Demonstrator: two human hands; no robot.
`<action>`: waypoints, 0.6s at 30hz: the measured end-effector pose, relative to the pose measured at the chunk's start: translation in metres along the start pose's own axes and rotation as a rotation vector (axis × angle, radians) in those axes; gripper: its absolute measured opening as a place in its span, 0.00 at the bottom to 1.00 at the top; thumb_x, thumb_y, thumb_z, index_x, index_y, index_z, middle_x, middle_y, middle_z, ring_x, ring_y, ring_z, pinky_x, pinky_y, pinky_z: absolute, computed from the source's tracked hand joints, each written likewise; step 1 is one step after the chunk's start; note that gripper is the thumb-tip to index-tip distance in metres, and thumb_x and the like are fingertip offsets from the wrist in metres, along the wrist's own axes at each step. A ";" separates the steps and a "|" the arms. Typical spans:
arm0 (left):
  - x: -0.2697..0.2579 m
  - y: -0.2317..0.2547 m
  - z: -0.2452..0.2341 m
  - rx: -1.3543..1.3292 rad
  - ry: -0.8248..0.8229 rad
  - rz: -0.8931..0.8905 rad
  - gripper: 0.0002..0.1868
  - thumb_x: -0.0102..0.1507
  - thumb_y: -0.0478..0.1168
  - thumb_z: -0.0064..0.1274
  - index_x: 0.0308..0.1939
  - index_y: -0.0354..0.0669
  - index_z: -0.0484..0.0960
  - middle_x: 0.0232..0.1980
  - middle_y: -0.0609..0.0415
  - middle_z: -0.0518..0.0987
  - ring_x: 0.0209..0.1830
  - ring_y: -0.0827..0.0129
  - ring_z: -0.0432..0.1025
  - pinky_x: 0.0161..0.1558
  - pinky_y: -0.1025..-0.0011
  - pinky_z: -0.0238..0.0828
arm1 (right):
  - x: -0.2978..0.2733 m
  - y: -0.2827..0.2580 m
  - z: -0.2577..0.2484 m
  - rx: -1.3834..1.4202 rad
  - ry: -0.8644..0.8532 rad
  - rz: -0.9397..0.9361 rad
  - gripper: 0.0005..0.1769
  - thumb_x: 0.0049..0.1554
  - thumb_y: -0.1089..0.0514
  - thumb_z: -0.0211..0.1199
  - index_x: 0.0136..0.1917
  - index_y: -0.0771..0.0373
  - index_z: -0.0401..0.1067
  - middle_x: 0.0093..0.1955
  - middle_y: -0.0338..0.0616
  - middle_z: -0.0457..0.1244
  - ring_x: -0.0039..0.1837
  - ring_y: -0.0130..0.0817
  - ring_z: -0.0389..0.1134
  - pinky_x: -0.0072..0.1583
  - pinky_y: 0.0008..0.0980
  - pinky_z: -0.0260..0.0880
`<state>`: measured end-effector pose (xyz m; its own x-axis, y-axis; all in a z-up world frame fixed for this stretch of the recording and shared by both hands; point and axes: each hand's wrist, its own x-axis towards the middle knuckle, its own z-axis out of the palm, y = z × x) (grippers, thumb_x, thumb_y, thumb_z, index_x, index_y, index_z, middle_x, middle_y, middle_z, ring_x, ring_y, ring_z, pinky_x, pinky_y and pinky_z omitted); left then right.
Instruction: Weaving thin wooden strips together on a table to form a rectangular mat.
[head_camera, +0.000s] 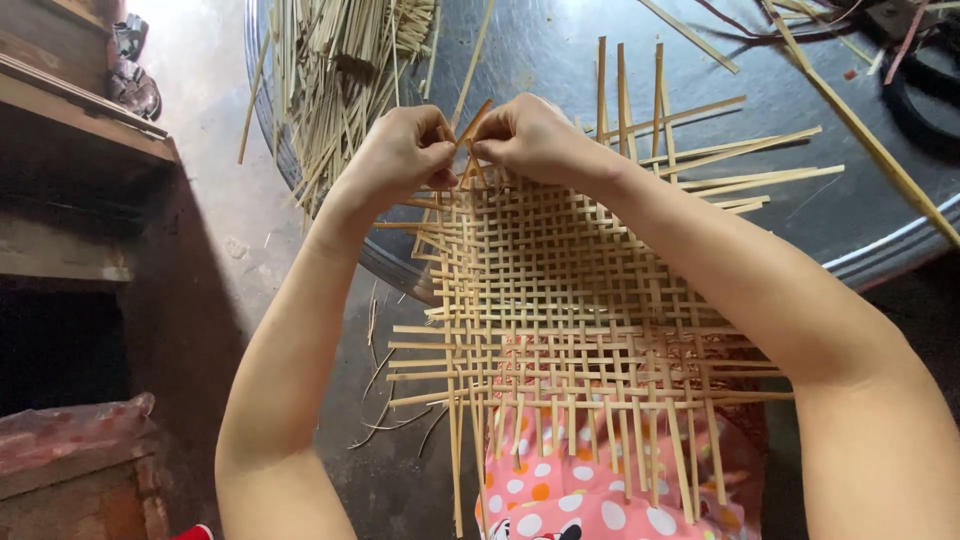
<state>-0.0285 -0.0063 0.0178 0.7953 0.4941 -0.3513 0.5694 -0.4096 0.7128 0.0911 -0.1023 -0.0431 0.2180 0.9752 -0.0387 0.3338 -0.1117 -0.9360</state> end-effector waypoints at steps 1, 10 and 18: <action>0.000 0.001 0.000 0.011 -0.009 -0.005 0.07 0.57 0.31 0.39 0.23 0.39 0.66 0.22 0.53 0.71 0.22 0.73 0.73 0.27 0.80 0.73 | 0.000 -0.005 -0.002 0.040 -0.020 0.077 0.11 0.53 0.59 0.52 0.29 0.57 0.64 0.21 0.35 0.53 0.23 0.22 0.51 0.30 0.23 0.52; 0.003 -0.002 -0.001 0.022 -0.038 0.003 0.07 0.57 0.31 0.39 0.24 0.39 0.68 0.20 0.53 0.72 0.22 0.75 0.73 0.27 0.81 0.74 | 0.018 0.013 0.004 -0.028 -0.016 0.110 0.10 0.53 0.57 0.52 0.34 0.55 0.71 0.31 0.32 0.63 0.31 0.21 0.58 0.36 0.24 0.58; 0.003 0.000 -0.001 0.029 -0.041 0.028 0.07 0.56 0.30 0.39 0.23 0.39 0.69 0.20 0.53 0.72 0.20 0.75 0.72 0.27 0.81 0.74 | 0.013 0.011 0.003 -0.050 0.032 0.028 0.09 0.47 0.62 0.51 0.34 0.50 0.71 0.30 0.28 0.63 0.33 0.18 0.61 0.41 0.24 0.62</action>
<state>-0.0266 -0.0044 0.0170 0.8182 0.4510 -0.3567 0.5524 -0.4447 0.7050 0.0946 -0.0907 -0.0549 0.2565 0.9651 -0.0529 0.3720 -0.1490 -0.9162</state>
